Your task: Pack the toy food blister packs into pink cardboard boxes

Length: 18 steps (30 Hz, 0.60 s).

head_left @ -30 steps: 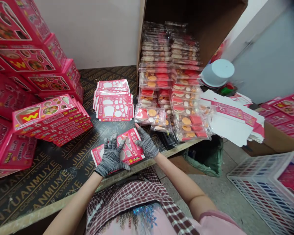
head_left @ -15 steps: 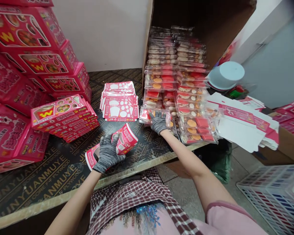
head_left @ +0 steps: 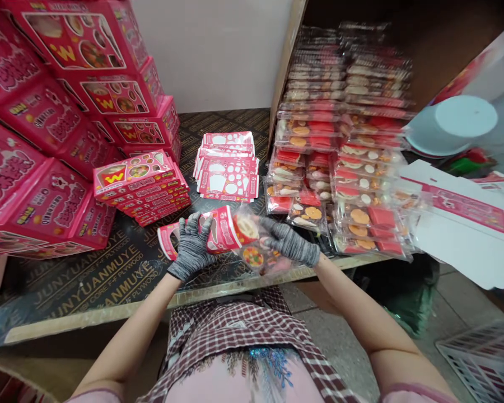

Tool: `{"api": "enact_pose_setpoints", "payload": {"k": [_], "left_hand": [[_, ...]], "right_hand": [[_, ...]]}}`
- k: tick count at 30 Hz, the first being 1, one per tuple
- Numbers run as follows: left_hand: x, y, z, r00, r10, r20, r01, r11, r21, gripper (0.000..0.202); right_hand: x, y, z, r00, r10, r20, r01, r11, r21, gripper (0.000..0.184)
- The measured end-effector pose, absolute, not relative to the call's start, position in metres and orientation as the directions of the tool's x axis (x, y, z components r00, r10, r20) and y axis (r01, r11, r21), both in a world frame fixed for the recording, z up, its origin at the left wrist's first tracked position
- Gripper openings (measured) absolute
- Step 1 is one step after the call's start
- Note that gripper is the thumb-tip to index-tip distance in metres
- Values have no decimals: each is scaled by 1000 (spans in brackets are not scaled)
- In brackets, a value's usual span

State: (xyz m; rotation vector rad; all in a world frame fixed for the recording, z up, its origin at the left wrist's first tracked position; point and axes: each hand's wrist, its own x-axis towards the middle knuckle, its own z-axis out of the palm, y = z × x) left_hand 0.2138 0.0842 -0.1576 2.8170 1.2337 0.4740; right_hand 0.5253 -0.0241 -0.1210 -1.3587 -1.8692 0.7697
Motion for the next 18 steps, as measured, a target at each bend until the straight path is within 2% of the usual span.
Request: {"api": "enact_pose_setpoints", "payload": {"k": [2,4,7,10,13,16,18], "left_hand": [[208,82,-155,714,640,283,644,-759,93,104],[204,76,-153,784,553,282,561,-826,61,93],[205,63,-152,873,417,253,425,-905,27,78],[206,53,-153,915,316,250,333,-943,-25,69],[196,53,-156,902,347,256,366,-930,-29,77],[187,56,-159,857,447,257,461,-887,7,92],[191,54,-160,845,475,246,482,-875,32,93]], "right_hand": [[517,-29,-127,-377,925,51,471,239,-849,65],[512,-29,-134,-466,883,-54,401,157,-903,62],[506,-20,-145,-560,807,-188,180,-103,-978,61],[511,-12,-154,-578,762,-294,7,-355,-935,63],[531,-13,-157,-477,809,-344,19,-382,-924,68],[544,-22,-158,-375,842,-388,43,-402,-915,90],[537,-25,-161,-354,861,-366,8,-389,-921,99]]}}
